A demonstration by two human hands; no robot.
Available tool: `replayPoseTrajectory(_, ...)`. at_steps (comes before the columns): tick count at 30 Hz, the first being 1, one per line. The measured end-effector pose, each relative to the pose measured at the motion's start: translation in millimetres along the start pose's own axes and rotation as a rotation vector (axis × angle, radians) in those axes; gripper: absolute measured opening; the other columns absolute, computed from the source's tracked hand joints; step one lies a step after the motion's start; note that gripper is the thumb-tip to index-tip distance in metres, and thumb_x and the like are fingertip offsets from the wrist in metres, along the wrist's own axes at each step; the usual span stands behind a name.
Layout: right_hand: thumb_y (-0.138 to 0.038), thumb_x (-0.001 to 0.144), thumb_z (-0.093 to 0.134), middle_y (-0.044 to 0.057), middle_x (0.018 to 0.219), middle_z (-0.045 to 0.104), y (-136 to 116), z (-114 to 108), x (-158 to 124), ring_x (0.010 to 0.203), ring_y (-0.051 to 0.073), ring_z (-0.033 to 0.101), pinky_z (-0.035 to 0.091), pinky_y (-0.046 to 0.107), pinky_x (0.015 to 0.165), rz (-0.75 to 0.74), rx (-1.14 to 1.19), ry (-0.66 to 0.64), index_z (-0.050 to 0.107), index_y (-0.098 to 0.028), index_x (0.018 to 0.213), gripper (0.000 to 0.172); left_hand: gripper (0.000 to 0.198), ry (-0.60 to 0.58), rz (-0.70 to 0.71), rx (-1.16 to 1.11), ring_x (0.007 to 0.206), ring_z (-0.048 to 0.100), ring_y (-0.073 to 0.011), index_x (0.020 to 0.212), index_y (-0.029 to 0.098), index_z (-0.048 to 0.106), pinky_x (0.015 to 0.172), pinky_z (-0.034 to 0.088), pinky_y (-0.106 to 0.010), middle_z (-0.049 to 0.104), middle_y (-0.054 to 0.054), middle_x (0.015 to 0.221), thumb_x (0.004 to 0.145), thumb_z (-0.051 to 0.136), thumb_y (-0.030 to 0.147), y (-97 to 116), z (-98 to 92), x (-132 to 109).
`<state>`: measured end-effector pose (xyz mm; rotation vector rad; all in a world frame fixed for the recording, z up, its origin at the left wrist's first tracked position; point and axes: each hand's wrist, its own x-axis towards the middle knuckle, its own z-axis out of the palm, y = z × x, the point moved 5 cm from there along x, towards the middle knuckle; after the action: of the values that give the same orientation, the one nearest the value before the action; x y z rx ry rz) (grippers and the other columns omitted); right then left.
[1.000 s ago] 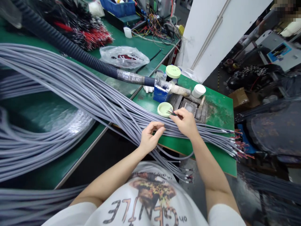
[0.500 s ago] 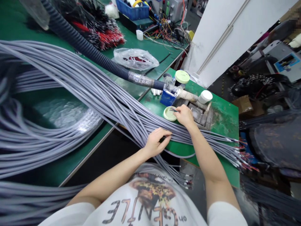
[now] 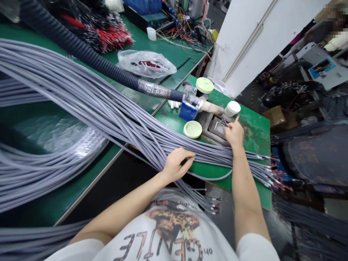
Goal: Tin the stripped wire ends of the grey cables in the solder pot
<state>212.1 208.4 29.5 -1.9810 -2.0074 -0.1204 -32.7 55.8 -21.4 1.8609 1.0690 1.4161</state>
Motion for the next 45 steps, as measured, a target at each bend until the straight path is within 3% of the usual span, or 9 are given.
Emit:
replayPoseTrajectory(6, -0.034, 0.074, 0.058, 0.007, 0.078, 0.061, 21, 19, 3, 0.071, 0.019, 0.052, 0.036, 0.031, 0.065, 0.054, -0.053, -0.033, 0.076, -0.014, 0.084, 0.029, 0.015, -0.010, 0.000, 0.010, 0.076, 0.060, -0.0182, 0.094, 0.020, 0.065, 0.073, 0.042, -0.033, 0.070, -0.007, 0.083, 0.087, 0.053, 0.020, -1, 1.4, -2)
replayPoseTrajectory(24, -0.034, 0.074, 0.058, 0.010, 0.083, 0.063, 20, 35, 5, 0.075, 0.022, 0.055, 0.037, 0.032, 0.067, 0.069, -0.112, -0.129, 0.075, -0.016, 0.085, 0.027, 0.015, -0.018, 0.001, -0.009, 0.077, 0.062, -0.0181, 0.094, 0.021, 0.066, 0.074, 0.042, -0.033, 0.071, -0.007, 0.084, 0.086, 0.054, 0.019, -1, 1.7, -3)
replayPoseTrajectory(29, -0.035, 0.073, 0.058, 0.007, 0.075, 0.061, 13, 14, 1, 0.069, 0.020, 0.053, 0.038, 0.031, 0.065, 0.049, -0.035, -0.091, 0.075, -0.015, 0.081, 0.027, 0.016, -0.008, -0.004, 0.002, 0.076, 0.062, -0.0181, 0.094, 0.021, 0.067, 0.074, 0.043, -0.033, 0.071, -0.007, 0.083, 0.087, 0.052, 0.021, -1, 0.8, -2)
replayPoseTrajectory(34, -0.037, 0.079, 0.056, 0.004, 0.074, 0.062, -14, -29, -37, 0.062, 0.016, 0.055, 0.043, 0.029, 0.061, -0.037, 0.340, -0.019, 0.073, -0.015, 0.095, 0.032, 0.016, 0.006, -0.033, -0.046, 0.075, 0.061, -0.0183, 0.094, 0.021, 0.069, 0.073, 0.043, -0.033, 0.071, -0.007, 0.082, 0.086, 0.055, 0.022, -2, -0.6, -1)
replayPoseTrajectory(37, -0.038, 0.084, 0.054, 0.001, 0.068, 0.063, -37, -44, -76, 0.050, 0.013, 0.055, 0.046, 0.028, 0.052, 0.060, 0.606, -0.094, 0.066, -0.016, 0.116, 0.041, 0.014, 0.054, -0.135, -0.177, 0.075, 0.060, -0.0178, 0.091, 0.022, 0.071, 0.074, 0.045, -0.032, 0.070, -0.005, 0.080, 0.084, 0.060, 0.025, -1, -0.3, 3)
replayPoseTrajectory(40, -0.036, 0.086, 0.054, -0.001, 0.069, 0.064, -69, -49, -111, 0.048, 0.012, 0.057, 0.046, 0.026, 0.049, 0.062, 0.740, -0.224, 0.053, -0.022, 0.133, 0.048, 0.015, 0.108, -0.377, -0.458, 0.074, 0.060, -0.0160, 0.088, 0.020, 0.073, 0.071, 0.046, -0.029, 0.069, -0.004, 0.079, 0.080, 0.065, 0.030, -2, 6.3, 7)
replayPoseTrajectory(43, -0.032, 0.088, 0.053, -0.003, 0.068, 0.064, -92, -48, -134, 0.049, 0.011, 0.057, 0.047, 0.024, 0.048, 0.048, 0.785, -0.321, 0.040, -0.025, 0.142, 0.056, 0.022, 0.080, -0.630, -0.817, 0.068, 0.060, -0.0133, 0.088, 0.017, 0.072, 0.068, 0.047, -0.026, 0.070, -0.003, 0.077, 0.074, 0.072, 0.034, 2, 21.8, 8)
replayPoseTrajectory(45, -0.031, 0.089, 0.053, -0.004, 0.066, 0.063, -100, -46, -141, 0.049, 0.011, 0.056, 0.046, 0.023, 0.047, 0.054, 0.823, -0.346, 0.035, -0.026, 0.145, 0.059, 0.024, 0.048, -0.708, -1.000, 0.063, 0.059, -0.0117, 0.086, 0.015, 0.071, 0.067, 0.047, -0.025, 0.068, -0.002, 0.070, 0.072, 0.074, 0.034, 6, 30.2, 8)
